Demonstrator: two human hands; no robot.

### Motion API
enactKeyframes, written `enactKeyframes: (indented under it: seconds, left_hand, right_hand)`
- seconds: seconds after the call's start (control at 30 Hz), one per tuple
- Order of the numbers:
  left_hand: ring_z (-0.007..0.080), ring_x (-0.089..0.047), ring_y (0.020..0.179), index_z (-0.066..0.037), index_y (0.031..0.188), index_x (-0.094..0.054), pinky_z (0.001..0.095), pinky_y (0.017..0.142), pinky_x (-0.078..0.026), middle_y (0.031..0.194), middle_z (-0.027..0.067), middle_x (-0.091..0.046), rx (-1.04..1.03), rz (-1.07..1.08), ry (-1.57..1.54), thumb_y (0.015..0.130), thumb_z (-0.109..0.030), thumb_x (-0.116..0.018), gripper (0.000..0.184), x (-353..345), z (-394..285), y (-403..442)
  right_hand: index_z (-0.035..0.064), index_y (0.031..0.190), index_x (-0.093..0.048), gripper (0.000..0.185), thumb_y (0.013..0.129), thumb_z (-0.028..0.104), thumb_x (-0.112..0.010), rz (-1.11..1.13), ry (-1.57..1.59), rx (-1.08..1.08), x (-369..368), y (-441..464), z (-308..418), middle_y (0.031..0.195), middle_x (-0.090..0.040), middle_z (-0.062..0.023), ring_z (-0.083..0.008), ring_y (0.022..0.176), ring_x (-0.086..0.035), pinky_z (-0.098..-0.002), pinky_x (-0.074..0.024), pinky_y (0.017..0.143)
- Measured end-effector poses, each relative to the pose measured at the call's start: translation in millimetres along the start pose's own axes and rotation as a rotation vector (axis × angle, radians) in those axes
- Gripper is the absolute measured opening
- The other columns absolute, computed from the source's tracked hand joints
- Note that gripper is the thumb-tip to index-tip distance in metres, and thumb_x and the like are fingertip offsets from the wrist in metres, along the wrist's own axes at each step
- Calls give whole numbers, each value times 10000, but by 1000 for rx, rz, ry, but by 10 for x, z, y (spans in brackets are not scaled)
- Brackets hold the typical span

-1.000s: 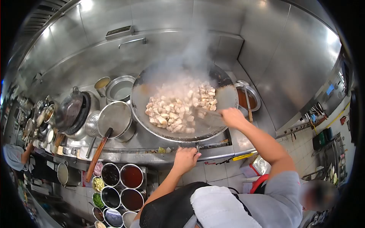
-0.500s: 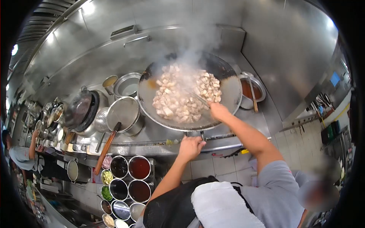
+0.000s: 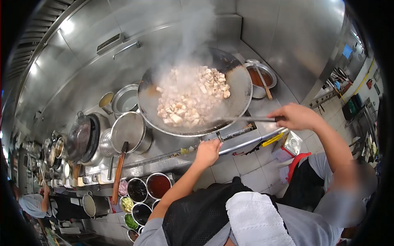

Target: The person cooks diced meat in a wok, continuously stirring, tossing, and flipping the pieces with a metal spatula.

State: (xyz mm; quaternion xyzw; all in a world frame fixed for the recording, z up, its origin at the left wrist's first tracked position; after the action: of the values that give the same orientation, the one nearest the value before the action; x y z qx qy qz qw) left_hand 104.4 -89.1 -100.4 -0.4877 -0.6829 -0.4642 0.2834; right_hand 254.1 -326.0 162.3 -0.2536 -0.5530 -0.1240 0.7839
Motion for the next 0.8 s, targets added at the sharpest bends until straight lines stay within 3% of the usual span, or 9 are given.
enactKeyframes:
  seconds: [0.1,0.2,0.27,0.37,0.5,0.63,0.8]
  left_hand:
    - [354,-724,858,-84,951,-659,518,769,-510,891,136,-725,-38,-86,13,1064,-294,-645,238,19,0,-14]
    - [347,-721,841,-94,957,-656,503,766,-504,882,126,-722,-23,-91,-34,1058,-288,-651,218,25,16,-71]
    - [346,-717,827,-96,952,-652,498,766,-500,877,126,-718,-32,-106,-30,1056,-280,-651,211,51,62,30]
    - [341,-727,860,-95,967,-667,500,775,-505,902,119,-734,-10,-73,-36,1061,-309,-650,234,21,66,-11]
    - [356,-731,885,-91,983,-679,511,794,-508,911,127,-736,14,-61,-45,1066,-311,-640,239,52,47,19]
    - [372,-734,912,-88,980,-686,531,811,-508,940,137,-748,29,-47,-32,1073,-309,-631,245,8,40,-42]
    - [390,-739,905,-77,982,-687,555,851,-527,924,166,-758,50,-38,-3,1092,-329,-606,286,37,-23,-39]
  right_hand:
    - [135,1390,-738,445,945,162,-742,49,-11,14,-345,390,201,1165,-810,-166,-349,1118,-765,-477,-588,996]
    - [178,1417,-704,449,972,146,-653,-46,-85,-87,-1112,1372,294,1130,-796,-220,-422,1099,-754,-530,-593,965]
    - [195,1397,-705,428,982,152,-612,-123,-116,-64,-1222,2065,442,1132,-786,-244,-436,1097,-753,-549,-594,952]
    - [128,1277,-732,319,992,146,-589,-332,-50,-46,-1208,3176,510,1163,-787,-227,-415,1114,-761,-548,-604,948]
    - [109,1256,-742,290,1017,157,-584,-358,-10,-126,-1085,3835,615,1198,-783,-217,-408,1153,-754,-538,-606,966]
    - [145,1288,-743,304,1012,173,-620,-274,-2,-118,-1302,3427,568,1230,-781,-204,-390,1173,-752,-529,-607,975]
    - [215,1389,-724,416,978,183,-670,-273,74,-61,-1304,2131,314,1237,-785,-179,-402,1131,-754,-525,-605,964]
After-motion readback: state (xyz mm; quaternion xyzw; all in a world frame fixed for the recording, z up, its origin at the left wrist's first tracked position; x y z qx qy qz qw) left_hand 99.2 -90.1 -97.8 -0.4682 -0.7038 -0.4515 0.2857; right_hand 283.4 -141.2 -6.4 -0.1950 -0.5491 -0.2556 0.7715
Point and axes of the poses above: each hand's wrist, its own y-axis towards the middle knuckle, its own x-axis out of the back of the hand, z = x × y, the point moved 6 cm from there along y, towards the middle knuckle
